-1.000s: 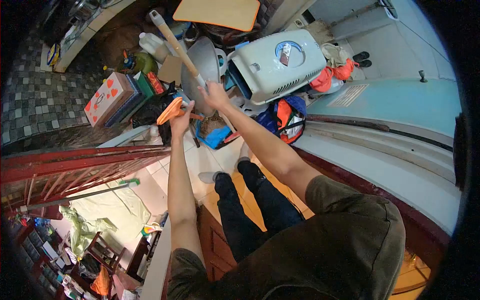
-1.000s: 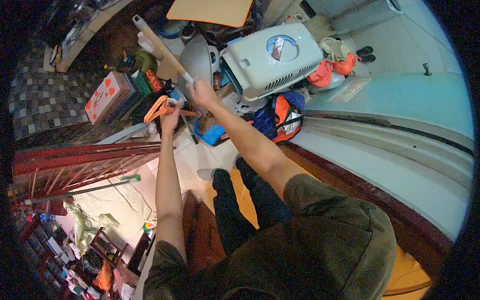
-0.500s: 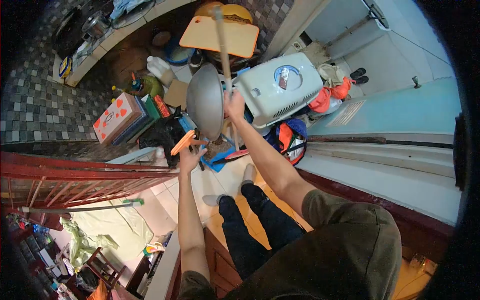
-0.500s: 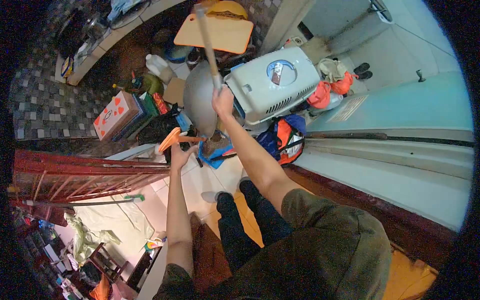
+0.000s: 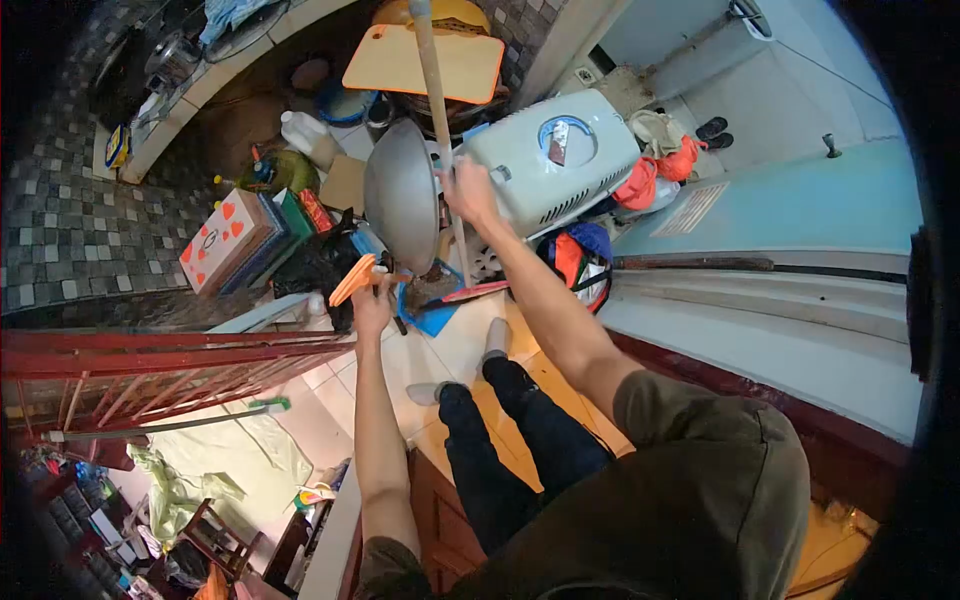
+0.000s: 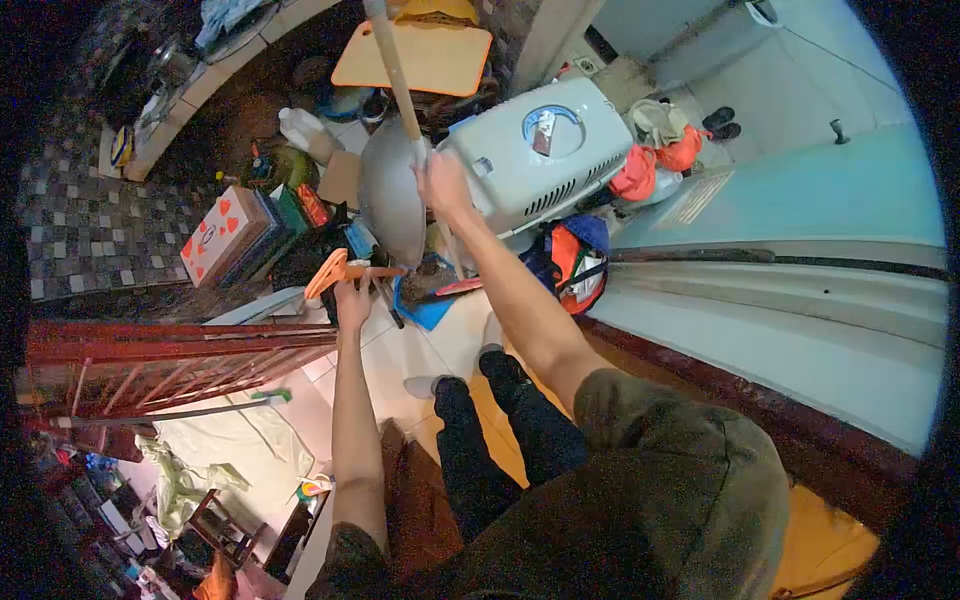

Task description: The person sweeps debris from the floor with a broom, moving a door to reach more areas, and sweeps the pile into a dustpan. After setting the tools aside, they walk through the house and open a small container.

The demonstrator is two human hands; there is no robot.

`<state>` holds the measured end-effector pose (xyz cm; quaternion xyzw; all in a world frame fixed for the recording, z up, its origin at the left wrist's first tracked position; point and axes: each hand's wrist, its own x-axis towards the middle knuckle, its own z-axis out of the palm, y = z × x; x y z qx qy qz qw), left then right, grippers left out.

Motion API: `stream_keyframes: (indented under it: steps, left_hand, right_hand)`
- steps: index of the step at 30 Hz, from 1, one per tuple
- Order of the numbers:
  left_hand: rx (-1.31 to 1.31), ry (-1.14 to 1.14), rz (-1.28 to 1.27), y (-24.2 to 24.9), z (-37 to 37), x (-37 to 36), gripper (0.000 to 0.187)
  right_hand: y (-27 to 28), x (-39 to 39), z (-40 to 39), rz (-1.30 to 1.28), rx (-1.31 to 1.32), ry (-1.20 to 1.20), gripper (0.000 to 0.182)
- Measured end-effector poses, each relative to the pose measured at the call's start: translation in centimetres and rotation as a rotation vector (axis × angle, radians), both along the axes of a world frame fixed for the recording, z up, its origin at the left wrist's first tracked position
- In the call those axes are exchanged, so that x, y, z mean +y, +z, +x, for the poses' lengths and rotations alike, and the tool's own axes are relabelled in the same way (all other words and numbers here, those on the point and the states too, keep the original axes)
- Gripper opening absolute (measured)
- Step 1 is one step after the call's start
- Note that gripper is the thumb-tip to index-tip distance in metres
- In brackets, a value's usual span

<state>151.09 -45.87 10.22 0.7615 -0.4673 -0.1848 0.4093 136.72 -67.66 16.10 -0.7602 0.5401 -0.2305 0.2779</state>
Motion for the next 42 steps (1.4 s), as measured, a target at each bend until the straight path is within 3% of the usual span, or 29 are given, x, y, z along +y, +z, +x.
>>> stream_keyframes:
  steps: [4,7,10,12,13,15,16,19,23,24,25,27,29,31,34,36,38,42]
  left_hand:
    - [0.154,-0.118,0.113,2.3,0.0,-1.7,0.012]
    - [0.057,-0.150,0.050,0.3,-0.6,-3.0,0.015]
    - [-0.045,-0.178,0.041,0.8,-1.0,-4.0,0.018]
    - [0.262,-0.142,0.303,2.4,-1.3,-4.5,0.027]
    - [0.259,-0.147,0.301,1.6,-1.1,-4.6,0.027]
    - [0.063,-0.364,0.126,-0.7,-0.2,-4.2,0.037]
    - [-0.057,-0.322,0.143,0.5,-0.5,-3.7,0.041]
    - [0.138,-0.352,0.162,-2.1,0.2,-2.3,0.041]
    - [-0.151,-0.407,0.211,-1.4,0.6,-0.5,0.054]
    - [0.041,-0.397,0.310,-0.8,0.7,-0.2,0.060]
    - [0.037,-0.393,0.310,-0.7,0.7,0.2,0.060]
    - [0.280,-0.311,0.332,-0.6,0.8,1.1,0.059]
    - [0.239,-0.197,0.277,-1.3,0.5,2.6,0.062]
    - [0.419,-0.085,0.411,-1.2,0.5,3.7,0.067]
    - [0.245,-0.037,0.453,0.1,-0.4,5.3,0.070]
    - [0.265,-0.031,0.406,-0.1,-1.0,6.7,0.070]
    - [0.275,-0.020,0.357,-0.2,-1.5,8.5,0.069]
    - [0.416,0.108,0.445,0.0,-3.6,12.2,0.068]
  right_hand:
    - [4.2,4.8,-1.0,-0.064,-0.103,0.012,0.027]
    - [3.5,6.2,-0.2,-0.042,-0.173,-0.103,0.027]
    - [-0.8,4.4,0.7,-0.100,-0.150,-0.172,0.030]
    - [-1.6,3.1,0.5,-0.053,-0.084,-0.269,0.034]
    - [-1.9,2.2,0.1,-0.055,-0.086,-0.274,0.034]
    - [-2.9,0.0,-0.5,0.117,-0.009,-0.402,0.037]
    - [-2.8,-0.7,-0.8,0.117,-0.012,-0.404,0.037]
    - [-3.1,-2.3,-1.2,0.180,0.033,-0.510,0.033]
    - [-3.9,-2.9,-0.5,0.097,0.032,-0.462,0.035]
    - [-4.1,-2.9,-0.2,0.054,0.002,-0.468,0.035]
    - [-3.9,-3.0,0.1,0.055,-0.002,-0.464,0.035]
    - [-3.7,-3.4,0.4,0.234,0.041,-0.395,0.037]
    - [-4.0,-4.1,0.8,0.246,0.062,-0.380,0.036]
    - [-4.3,-4.4,1.1,0.259,0.083,-0.362,0.035]
    - [-5.3,-4.4,1.2,0.144,0.070,-0.373,0.033]
    - [-7.0,-3.8,0.4,-0.146,0.029,-0.253,0.031]
    - [-3.0,-0.9,-1.3,-0.023,-0.087,-0.182,0.031]
    - [-1.5,4.8,-7.4,-0.012,-0.193,-0.119,0.032]
